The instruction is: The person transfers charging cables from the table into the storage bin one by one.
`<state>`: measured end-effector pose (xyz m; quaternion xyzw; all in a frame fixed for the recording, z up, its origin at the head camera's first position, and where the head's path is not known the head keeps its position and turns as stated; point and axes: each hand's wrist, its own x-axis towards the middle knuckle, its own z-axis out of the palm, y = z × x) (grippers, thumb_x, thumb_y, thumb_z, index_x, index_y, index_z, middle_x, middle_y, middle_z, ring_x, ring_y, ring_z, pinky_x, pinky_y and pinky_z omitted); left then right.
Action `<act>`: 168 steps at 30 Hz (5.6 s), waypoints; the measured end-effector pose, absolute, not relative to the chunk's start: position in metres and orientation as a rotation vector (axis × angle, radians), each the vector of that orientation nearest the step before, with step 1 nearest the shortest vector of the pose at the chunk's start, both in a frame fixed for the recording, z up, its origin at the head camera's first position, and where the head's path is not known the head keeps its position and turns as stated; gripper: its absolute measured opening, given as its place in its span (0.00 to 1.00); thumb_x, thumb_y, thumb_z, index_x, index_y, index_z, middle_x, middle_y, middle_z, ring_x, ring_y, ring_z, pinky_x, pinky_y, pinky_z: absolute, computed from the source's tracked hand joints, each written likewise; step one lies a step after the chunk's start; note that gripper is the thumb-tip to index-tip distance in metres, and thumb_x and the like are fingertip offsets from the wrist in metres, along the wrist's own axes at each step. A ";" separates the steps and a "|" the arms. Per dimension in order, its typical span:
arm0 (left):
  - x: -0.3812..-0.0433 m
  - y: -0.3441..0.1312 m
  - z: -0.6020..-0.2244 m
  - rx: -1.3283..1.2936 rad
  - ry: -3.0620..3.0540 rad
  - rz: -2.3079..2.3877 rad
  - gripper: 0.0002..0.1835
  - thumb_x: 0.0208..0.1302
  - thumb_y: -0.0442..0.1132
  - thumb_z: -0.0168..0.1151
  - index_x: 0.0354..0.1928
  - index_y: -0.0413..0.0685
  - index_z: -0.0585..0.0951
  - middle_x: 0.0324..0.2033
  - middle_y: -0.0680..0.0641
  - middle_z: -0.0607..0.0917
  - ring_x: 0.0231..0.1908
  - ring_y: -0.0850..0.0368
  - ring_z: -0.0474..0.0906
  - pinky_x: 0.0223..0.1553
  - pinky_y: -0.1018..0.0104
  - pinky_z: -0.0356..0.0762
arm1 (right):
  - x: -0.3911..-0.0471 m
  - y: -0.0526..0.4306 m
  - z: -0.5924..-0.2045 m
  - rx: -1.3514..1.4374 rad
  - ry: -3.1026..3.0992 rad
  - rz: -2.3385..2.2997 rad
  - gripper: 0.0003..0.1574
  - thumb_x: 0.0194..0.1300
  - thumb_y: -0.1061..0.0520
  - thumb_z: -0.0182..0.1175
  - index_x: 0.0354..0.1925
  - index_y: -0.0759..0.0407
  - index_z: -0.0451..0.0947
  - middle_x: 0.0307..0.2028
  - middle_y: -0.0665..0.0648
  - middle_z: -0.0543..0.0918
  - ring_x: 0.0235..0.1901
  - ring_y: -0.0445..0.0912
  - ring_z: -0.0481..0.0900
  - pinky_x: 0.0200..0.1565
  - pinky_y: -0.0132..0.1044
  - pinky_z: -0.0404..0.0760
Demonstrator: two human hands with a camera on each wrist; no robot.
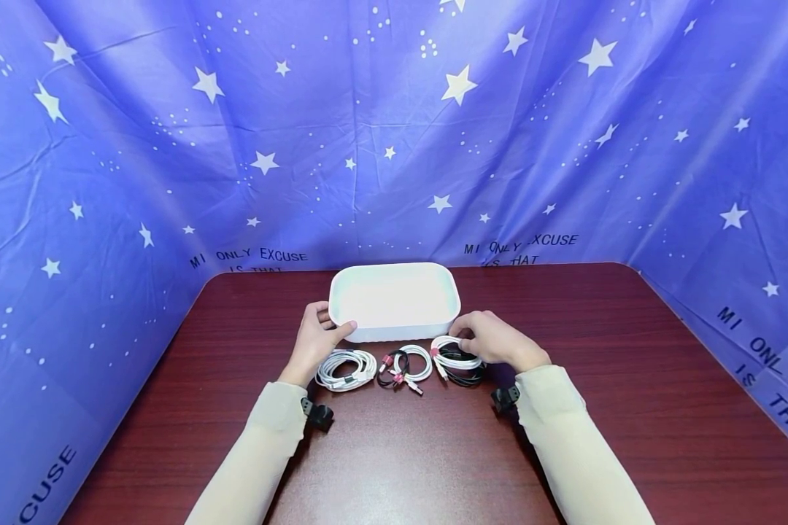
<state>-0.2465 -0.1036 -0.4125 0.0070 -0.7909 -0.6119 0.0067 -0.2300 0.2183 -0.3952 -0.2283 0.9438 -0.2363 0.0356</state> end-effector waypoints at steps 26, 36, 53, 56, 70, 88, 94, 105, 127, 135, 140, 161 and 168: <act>-0.246 -0.103 -0.413 0.003 -2.469 -1.916 0.36 0.55 0.34 0.70 0.62 0.36 0.61 0.53 0.36 0.73 0.56 0.43 0.73 0.51 0.55 0.76 | -0.226 0.215 -0.385 -0.755 2.906 -0.743 0.14 0.57 0.67 0.60 0.38 0.53 0.84 0.32 0.47 0.83 0.34 0.41 0.76 0.41 0.38 0.75; -0.246 -0.103 -0.412 0.014 -2.469 -1.915 0.36 0.55 0.35 0.70 0.62 0.37 0.61 0.53 0.36 0.73 0.56 0.43 0.73 0.51 0.55 0.76 | -0.223 0.212 -0.382 -0.789 2.915 -0.732 0.13 0.57 0.67 0.59 0.40 0.55 0.84 0.34 0.49 0.84 0.35 0.41 0.76 0.42 0.39 0.76; -0.248 -0.104 -0.414 0.007 -2.470 -1.922 0.36 0.55 0.35 0.70 0.62 0.37 0.61 0.53 0.37 0.73 0.56 0.44 0.73 0.51 0.55 0.76 | -0.220 0.205 -0.376 -0.815 2.938 -0.696 0.12 0.59 0.65 0.59 0.41 0.55 0.84 0.37 0.48 0.84 0.36 0.43 0.76 0.44 0.41 0.75; -0.247 -0.104 -0.414 0.011 -2.467 -1.927 0.36 0.55 0.35 0.70 0.62 0.38 0.61 0.53 0.37 0.73 0.56 0.44 0.73 0.51 0.54 0.75 | -0.219 0.203 -0.375 -0.809 2.937 -0.704 0.12 0.59 0.65 0.60 0.41 0.55 0.84 0.37 0.48 0.83 0.36 0.43 0.76 0.44 0.40 0.75; -0.248 -0.103 -0.414 0.007 -2.457 -1.921 0.36 0.55 0.34 0.70 0.62 0.36 0.61 0.53 0.36 0.73 0.55 0.43 0.74 0.50 0.56 0.76 | -0.220 0.199 -0.376 -0.870 2.959 -0.722 0.11 0.60 0.66 0.59 0.40 0.55 0.83 0.30 0.46 0.81 0.30 0.41 0.73 0.37 0.37 0.74; -0.247 -0.103 -0.414 0.016 -2.470 -1.927 0.36 0.55 0.35 0.70 0.62 0.37 0.61 0.54 0.36 0.73 0.56 0.44 0.73 0.51 0.56 0.76 | -0.218 0.190 -0.371 -0.878 2.948 -0.761 0.11 0.60 0.66 0.59 0.38 0.55 0.83 0.27 0.44 0.78 0.28 0.40 0.73 0.35 0.36 0.74; -0.247 -0.103 -0.414 0.014 -2.462 -1.936 0.36 0.56 0.35 0.70 0.62 0.37 0.61 0.54 0.36 0.73 0.56 0.44 0.73 0.51 0.56 0.77 | -0.220 0.183 -0.369 -0.914 2.940 -0.768 0.10 0.60 0.66 0.58 0.36 0.54 0.83 0.27 0.43 0.77 0.28 0.40 0.73 0.36 0.36 0.73; -0.248 -0.104 -0.414 0.013 -2.469 -1.922 0.36 0.56 0.35 0.70 0.62 0.37 0.61 0.54 0.36 0.72 0.56 0.43 0.72 0.52 0.55 0.76 | -0.224 0.176 -0.364 -0.960 2.944 -0.739 0.12 0.59 0.67 0.57 0.38 0.56 0.82 0.29 0.45 0.80 0.31 0.40 0.74 0.39 0.37 0.75; -0.246 -0.104 -0.413 0.020 -2.485 -1.896 0.37 0.56 0.36 0.70 0.63 0.37 0.61 0.54 0.35 0.72 0.56 0.43 0.72 0.52 0.54 0.75 | -0.245 0.160 -0.349 -1.072 2.964 -0.662 0.13 0.61 0.67 0.57 0.44 0.61 0.82 0.38 0.52 0.84 0.37 0.44 0.77 0.44 0.40 0.77; -0.248 -0.104 -0.414 0.011 -2.458 -1.919 0.37 0.55 0.34 0.70 0.62 0.36 0.61 0.54 0.35 0.73 0.55 0.44 0.74 0.50 0.56 0.77 | -0.254 0.154 -0.347 -1.132 2.973 -0.655 0.13 0.60 0.67 0.56 0.42 0.62 0.82 0.39 0.54 0.84 0.39 0.45 0.78 0.47 0.41 0.77; -0.247 -0.103 -0.413 0.022 -2.468 -1.909 0.37 0.55 0.35 0.70 0.62 0.37 0.61 0.53 0.36 0.73 0.55 0.44 0.74 0.50 0.56 0.76 | -0.261 0.152 -0.343 -1.173 2.979 -0.644 0.14 0.58 0.69 0.56 0.42 0.63 0.82 0.36 0.54 0.84 0.37 0.46 0.79 0.44 0.41 0.78; -0.248 -0.103 -0.412 0.017 -2.455 -1.912 0.36 0.54 0.33 0.71 0.62 0.35 0.62 0.52 0.35 0.74 0.54 0.44 0.74 0.48 0.60 0.77 | -0.293 0.130 -0.333 -1.084 3.042 -0.577 0.15 0.61 0.66 0.56 0.46 0.61 0.82 0.41 0.56 0.84 0.42 0.48 0.80 0.48 0.42 0.77; -0.247 -0.103 -0.412 0.025 -2.457 -1.919 0.36 0.55 0.34 0.70 0.62 0.36 0.61 0.53 0.35 0.73 0.55 0.44 0.74 0.49 0.59 0.77 | -0.303 0.124 -0.338 -1.118 3.041 -0.570 0.16 0.61 0.67 0.56 0.48 0.62 0.81 0.44 0.59 0.83 0.45 0.51 0.79 0.51 0.43 0.75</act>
